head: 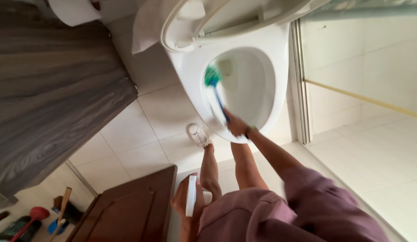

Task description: The person cleans a toilet by scrubbing the bowl with a toilet brush, spraying cleaner, and pouring liquid from a bottle into the bowl. The person flushes the toilet and continues scrubbing.

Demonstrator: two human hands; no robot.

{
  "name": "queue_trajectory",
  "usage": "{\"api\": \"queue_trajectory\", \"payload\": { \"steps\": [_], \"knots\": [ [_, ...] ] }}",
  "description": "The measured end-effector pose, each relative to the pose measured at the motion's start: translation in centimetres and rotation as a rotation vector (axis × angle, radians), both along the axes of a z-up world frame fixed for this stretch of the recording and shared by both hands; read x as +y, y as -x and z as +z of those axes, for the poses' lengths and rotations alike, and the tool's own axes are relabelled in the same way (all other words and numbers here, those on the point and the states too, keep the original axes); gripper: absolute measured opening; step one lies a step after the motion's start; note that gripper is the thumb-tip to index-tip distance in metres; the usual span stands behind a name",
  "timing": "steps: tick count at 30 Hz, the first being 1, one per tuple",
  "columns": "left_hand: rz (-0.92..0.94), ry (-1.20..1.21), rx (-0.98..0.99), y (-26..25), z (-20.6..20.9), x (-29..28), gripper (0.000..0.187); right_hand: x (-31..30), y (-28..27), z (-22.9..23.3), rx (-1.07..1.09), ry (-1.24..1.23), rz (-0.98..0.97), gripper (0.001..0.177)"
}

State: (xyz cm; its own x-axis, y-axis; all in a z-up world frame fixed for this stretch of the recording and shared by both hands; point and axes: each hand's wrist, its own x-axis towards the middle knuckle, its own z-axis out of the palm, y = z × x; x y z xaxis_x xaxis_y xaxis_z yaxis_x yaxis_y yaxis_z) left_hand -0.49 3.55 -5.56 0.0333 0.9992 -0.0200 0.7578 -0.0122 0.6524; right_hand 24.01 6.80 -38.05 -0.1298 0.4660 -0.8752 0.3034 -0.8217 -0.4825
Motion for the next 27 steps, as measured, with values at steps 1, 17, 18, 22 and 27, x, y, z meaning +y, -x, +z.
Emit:
{"api": "queue_trajectory", "payload": {
  "steps": [1, 17, 18, 22, 27],
  "knots": [
    [0.054, 0.048, -0.01, 0.2, -0.5, -0.1, 0.013, -1.2, 0.0, 2.0, -0.03, -0.011, 0.303, 0.078],
    [0.055, 0.065, -0.073, -2.9, 1.9, 2.3, 0.021, -2.9, -5.7, 9.5, -0.013, 0.397, 0.113, 0.079],
    [0.058, 0.062, -0.075, -2.9, 1.9, 2.2, 0.021, -4.5, -7.5, 6.8, -0.016, 0.394, 0.116, 0.079],
    [-0.012, -0.038, -0.029, -3.2, 2.2, 2.7, 0.025, -3.8, -9.6, 2.9, -0.652, -0.09, 1.246, 0.072],
    [-0.056, -0.124, 0.015, -2.4, 1.4, 1.9, 0.025, 2.9, -5.8, -2.2, -0.825, -0.036, 1.197, 0.071]
  ]
}}
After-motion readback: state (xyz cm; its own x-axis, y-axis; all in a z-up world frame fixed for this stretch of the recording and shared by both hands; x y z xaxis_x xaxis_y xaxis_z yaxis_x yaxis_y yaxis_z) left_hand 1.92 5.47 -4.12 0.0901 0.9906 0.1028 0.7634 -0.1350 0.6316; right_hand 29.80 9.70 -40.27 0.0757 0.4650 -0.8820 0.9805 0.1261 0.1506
